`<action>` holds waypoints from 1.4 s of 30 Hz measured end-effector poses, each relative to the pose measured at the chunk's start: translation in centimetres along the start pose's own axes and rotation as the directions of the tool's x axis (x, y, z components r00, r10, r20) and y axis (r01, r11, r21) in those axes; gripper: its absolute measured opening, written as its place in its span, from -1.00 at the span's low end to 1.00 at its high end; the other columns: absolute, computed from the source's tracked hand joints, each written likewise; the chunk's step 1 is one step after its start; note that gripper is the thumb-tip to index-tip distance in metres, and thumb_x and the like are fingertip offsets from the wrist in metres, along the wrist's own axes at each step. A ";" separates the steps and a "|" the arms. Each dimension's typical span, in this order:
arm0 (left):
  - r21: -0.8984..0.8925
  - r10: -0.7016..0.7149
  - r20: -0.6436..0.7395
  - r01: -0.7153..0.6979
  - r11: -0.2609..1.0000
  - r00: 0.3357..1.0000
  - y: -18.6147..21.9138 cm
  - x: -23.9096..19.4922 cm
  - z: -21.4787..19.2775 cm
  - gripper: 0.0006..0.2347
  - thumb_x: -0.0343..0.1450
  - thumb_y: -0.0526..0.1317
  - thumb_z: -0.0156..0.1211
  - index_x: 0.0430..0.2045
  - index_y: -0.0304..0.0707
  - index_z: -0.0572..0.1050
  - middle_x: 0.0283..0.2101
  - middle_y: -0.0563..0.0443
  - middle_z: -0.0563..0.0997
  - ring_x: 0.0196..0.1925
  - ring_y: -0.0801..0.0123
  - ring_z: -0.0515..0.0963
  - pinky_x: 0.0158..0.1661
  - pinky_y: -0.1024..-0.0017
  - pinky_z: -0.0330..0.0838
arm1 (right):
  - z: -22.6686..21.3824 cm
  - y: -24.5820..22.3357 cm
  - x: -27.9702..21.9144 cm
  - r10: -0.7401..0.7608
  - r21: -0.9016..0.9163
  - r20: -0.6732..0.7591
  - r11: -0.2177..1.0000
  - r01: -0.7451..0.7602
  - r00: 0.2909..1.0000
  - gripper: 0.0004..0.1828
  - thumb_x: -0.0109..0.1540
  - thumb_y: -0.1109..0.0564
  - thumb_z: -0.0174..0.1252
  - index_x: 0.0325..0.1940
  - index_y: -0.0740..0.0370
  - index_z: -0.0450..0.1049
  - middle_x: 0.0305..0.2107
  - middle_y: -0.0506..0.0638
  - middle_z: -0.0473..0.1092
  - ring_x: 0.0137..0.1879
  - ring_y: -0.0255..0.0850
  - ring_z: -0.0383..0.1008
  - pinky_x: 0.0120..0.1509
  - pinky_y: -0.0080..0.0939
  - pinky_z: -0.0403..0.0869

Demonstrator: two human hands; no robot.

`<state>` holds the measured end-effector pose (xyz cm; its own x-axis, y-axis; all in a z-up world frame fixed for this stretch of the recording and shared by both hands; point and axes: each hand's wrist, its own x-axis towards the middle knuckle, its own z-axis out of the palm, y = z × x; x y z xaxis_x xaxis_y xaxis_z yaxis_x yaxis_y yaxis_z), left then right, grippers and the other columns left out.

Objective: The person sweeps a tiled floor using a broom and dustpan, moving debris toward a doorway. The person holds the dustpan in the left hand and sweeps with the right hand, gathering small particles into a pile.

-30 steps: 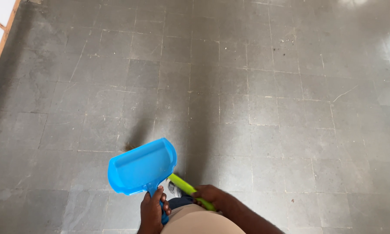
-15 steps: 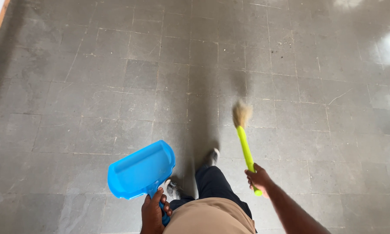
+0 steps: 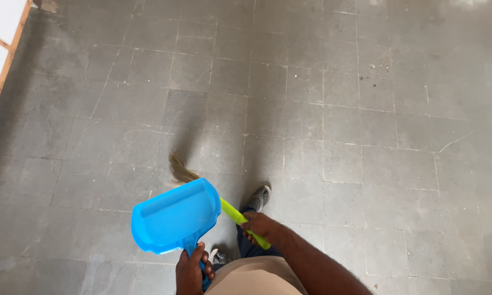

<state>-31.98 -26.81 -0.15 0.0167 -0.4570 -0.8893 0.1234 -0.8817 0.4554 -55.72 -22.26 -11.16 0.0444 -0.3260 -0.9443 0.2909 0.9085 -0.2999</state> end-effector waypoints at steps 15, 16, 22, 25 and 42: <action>0.050 0.003 -0.041 -0.001 0.999 0.999 8.4 2.5 17.8 -0.78 0.40 -0.19 0.24 -0.25 -0.31 0.35 -0.54 -0.03 0.36 -0.68 0.38 0.33 -0.67 0.38 0.23 | -32.2 -3.1 0.6 0.091 0.325 -0.490 0.942 0.085 0.867 -0.77 0.41 0.08 0.05 0.08 0.21 0.26 -0.50 0.01 0.24 -0.51 -0.25 0.23 -0.47 -0.20 0.33; 0.052 -0.003 -0.048 0.006 0.999 0.999 8.9 2.7 18.6 -0.78 0.41 -0.19 0.24 -0.25 -0.31 0.35 -0.54 -0.03 0.35 -0.67 0.38 0.33 -0.66 0.38 0.24 | -32.5 -3.9 -0.1 0.067 0.286 -0.502 0.954 0.093 0.863 -0.63 0.40 0.09 0.06 0.24 0.06 0.15 -0.50 0.01 0.26 -0.51 -0.25 0.23 -0.46 -0.19 0.34; -0.014 0.057 0.046 -0.057 0.998 0.997 11.0 4.5 22.5 -0.79 0.40 -0.19 0.21 -0.23 -0.26 0.34 -0.52 0.00 0.35 -0.64 0.36 0.35 -0.65 0.35 0.25 | -27.6 -9.5 -1.9 -0.157 0.250 -0.278 0.941 0.230 0.947 -0.32 0.38 -0.10 0.08 0.53 0.10 0.08 -0.49 -0.02 0.35 -0.56 -0.28 0.24 -0.54 -0.22 0.39; 0.020 0.076 0.067 -0.077 0.997 0.995 12.0 5.2 24.1 -0.80 0.40 -0.21 0.21 -0.23 -0.29 0.37 -0.51 0.00 0.37 -0.63 0.37 0.36 -0.64 0.36 0.26 | -21.4 -14.2 -1.7 -0.181 0.092 -0.223 0.974 0.206 0.958 -0.13 0.30 0.09 0.18 0.62 -0.25 -0.07 -0.41 0.04 0.37 -0.51 -0.24 0.29 -0.44 -0.15 0.43; 0.163 0.120 0.161 -0.146 0.976 0.980 30.5 16.8 25.6 -0.83 0.40 -0.21 0.21 -0.27 -0.29 0.40 -0.51 -0.01 0.37 -0.65 0.35 0.36 -0.66 0.33 0.24 | -21.9 -22.4 9.0 0.166 0.517 -0.411 0.853 0.079 0.896 -0.69 0.40 0.03 0.05 0.08 0.32 0.28 -0.53 0.04 0.28 -0.51 -0.19 0.24 -0.50 -0.17 0.36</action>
<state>-53.31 -64.40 -0.10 -0.1288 -0.5721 -0.8100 -0.0437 -0.8127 0.5810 -82.82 -39.82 -15.86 -0.3047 -0.0335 -0.9519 0.7452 0.6140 -0.2601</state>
